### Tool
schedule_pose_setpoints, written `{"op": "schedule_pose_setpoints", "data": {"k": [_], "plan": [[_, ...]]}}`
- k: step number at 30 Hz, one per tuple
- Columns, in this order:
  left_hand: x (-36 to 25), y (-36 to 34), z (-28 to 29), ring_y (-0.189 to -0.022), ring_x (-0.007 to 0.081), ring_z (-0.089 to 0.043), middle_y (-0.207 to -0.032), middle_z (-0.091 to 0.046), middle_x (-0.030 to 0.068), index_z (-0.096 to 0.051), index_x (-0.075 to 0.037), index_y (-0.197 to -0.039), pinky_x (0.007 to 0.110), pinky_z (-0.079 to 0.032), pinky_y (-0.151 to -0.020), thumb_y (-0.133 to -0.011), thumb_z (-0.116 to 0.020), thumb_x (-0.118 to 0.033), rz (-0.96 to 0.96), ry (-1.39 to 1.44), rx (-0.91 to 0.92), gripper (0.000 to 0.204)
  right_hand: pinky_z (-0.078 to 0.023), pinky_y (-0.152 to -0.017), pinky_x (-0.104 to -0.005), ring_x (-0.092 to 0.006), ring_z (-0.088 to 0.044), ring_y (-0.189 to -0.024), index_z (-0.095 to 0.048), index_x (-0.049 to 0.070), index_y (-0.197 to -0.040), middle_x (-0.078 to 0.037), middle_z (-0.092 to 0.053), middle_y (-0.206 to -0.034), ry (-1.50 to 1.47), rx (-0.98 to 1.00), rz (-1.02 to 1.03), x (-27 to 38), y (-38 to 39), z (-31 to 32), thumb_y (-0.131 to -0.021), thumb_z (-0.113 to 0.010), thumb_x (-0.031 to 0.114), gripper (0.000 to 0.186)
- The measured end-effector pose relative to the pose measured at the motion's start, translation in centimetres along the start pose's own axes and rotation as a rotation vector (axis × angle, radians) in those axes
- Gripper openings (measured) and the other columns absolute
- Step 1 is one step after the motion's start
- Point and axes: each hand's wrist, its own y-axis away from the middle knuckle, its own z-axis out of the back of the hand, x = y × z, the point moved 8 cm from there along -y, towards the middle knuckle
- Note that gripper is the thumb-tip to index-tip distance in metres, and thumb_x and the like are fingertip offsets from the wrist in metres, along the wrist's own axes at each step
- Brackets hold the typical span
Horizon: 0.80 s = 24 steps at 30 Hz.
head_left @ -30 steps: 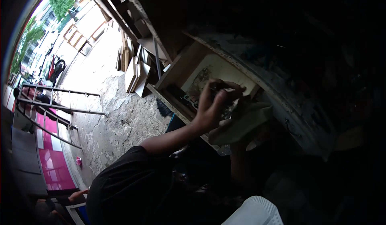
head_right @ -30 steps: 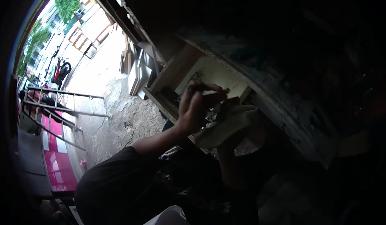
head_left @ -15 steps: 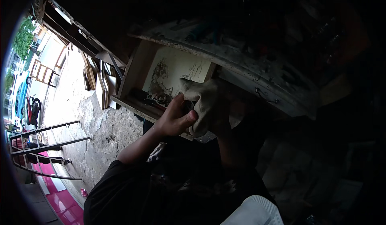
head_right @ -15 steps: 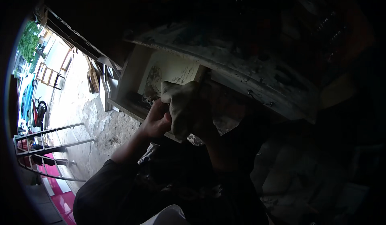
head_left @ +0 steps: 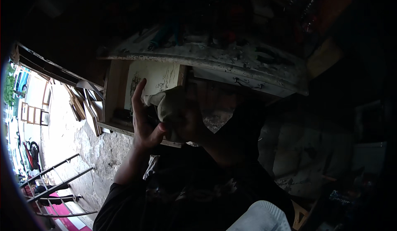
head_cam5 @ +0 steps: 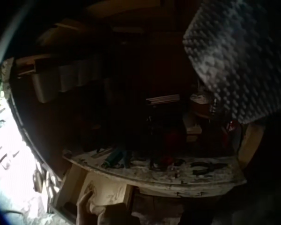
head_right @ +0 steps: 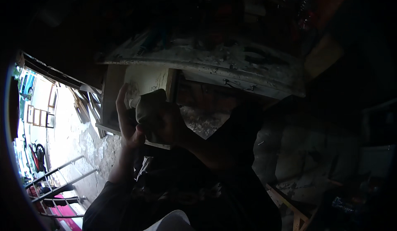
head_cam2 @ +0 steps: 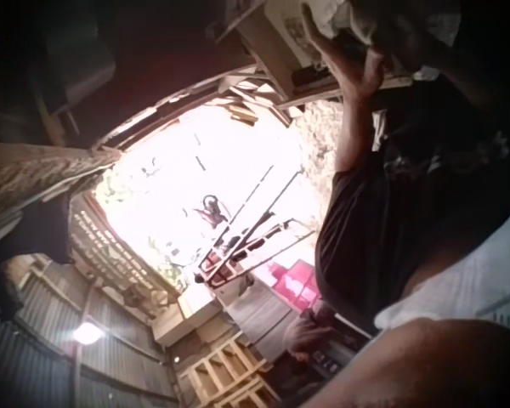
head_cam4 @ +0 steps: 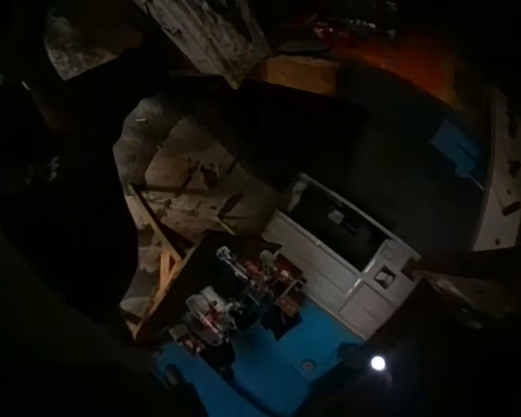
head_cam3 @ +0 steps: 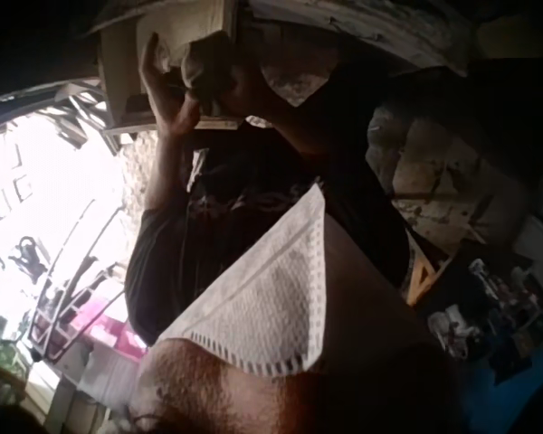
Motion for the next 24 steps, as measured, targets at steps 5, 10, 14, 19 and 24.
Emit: {"op": "schedule_pose_setpoints", "data": {"k": [5, 10, 14, 19, 24], "plan": [[-0.4, -0.1, 0.9, -0.121, 0.0282, -0.058, -0.131, -0.056, 0.023, -0.027, 0.009, -0.151, 0.04, -0.045, -0.103, -0.088, -0.047, -0.082, -0.064, -0.434, -0.029, 0.112, -0.054, -0.08, -0.0385, -0.0312, -0.067, -0.096, -0.066, 0.004, -0.107, -0.018, -0.064, -0.109, 0.127, -0.047, 0.156, 1.0, 0.5, -0.5, -0.09, -0.073, 0.028, 0.03], [0.4, -0.2, 0.7, -0.121, 0.026, -0.053, -0.138, -0.05, 0.0203, -0.036, 0.007, -0.146, 0.038, -0.04, -0.104, -0.094, -0.055, -0.067, 0.135, -0.116, 0.007, 0.093, -0.057, -0.08, -0.044, -0.0349, -0.067, -0.1, -0.063, 0.005, -0.121, -0.021, -0.061, -0.122, 0.405, 0.115, 0.118, -2.0, 1.5, -1.0, -0.091, -0.067, 0.027, 0.037], [-0.5, -0.1, 0.2, -0.113, 0.0211, -0.057, -0.122, -0.06, 0.0201, -0.045, 0.005, -0.137, 0.037, -0.044, -0.098, -0.092, -0.069, -0.051, 0.169, -0.143, 0.016, 0.076, -0.057, -0.083, -0.0464, -0.0351, -0.068, -0.102, -0.061, 0.005, -0.124, -0.022, -0.063, -0.116, 0.218, 0.049, 0.066, -3.0, 1.7, -1.0, -0.089, -0.063, 0.025, 0.041], [-0.2, -0.2, -0.5, -0.105, 0.0262, -0.064, -0.113, -0.065, 0.0209, -0.047, 0.005, -0.133, 0.039, -0.049, -0.093, -0.088, -0.074, -0.042, 0.171, -0.254, 0.094, 0.07, -0.054, -0.079, -0.0443, -0.0316, -0.068, -0.091, -0.062, 0.005, -0.113, -0.018, -0.065, -0.097, -0.282, 0.121, -0.326, -5.1, 1.3, -2.4, -0.084, -0.063, 0.022, 0.034], [0.2, 0.3, -0.4, -0.107, 0.0293, -0.063, -0.115, -0.064, 0.0227, -0.039, 0.006, -0.141, 0.041, -0.049, -0.094, -0.089, -0.074, -0.045, 0.09, -0.351, 0.092, 0.081, -0.05, -0.074, -0.041, -0.0298, -0.062, -0.077, -0.059, 0.006, -0.1, -0.011, -0.059, -0.082, -0.292, 0.04, -0.084, -2.9, 0.9, -0.8, -0.087, -0.062, 0.019, 0.019]]}}
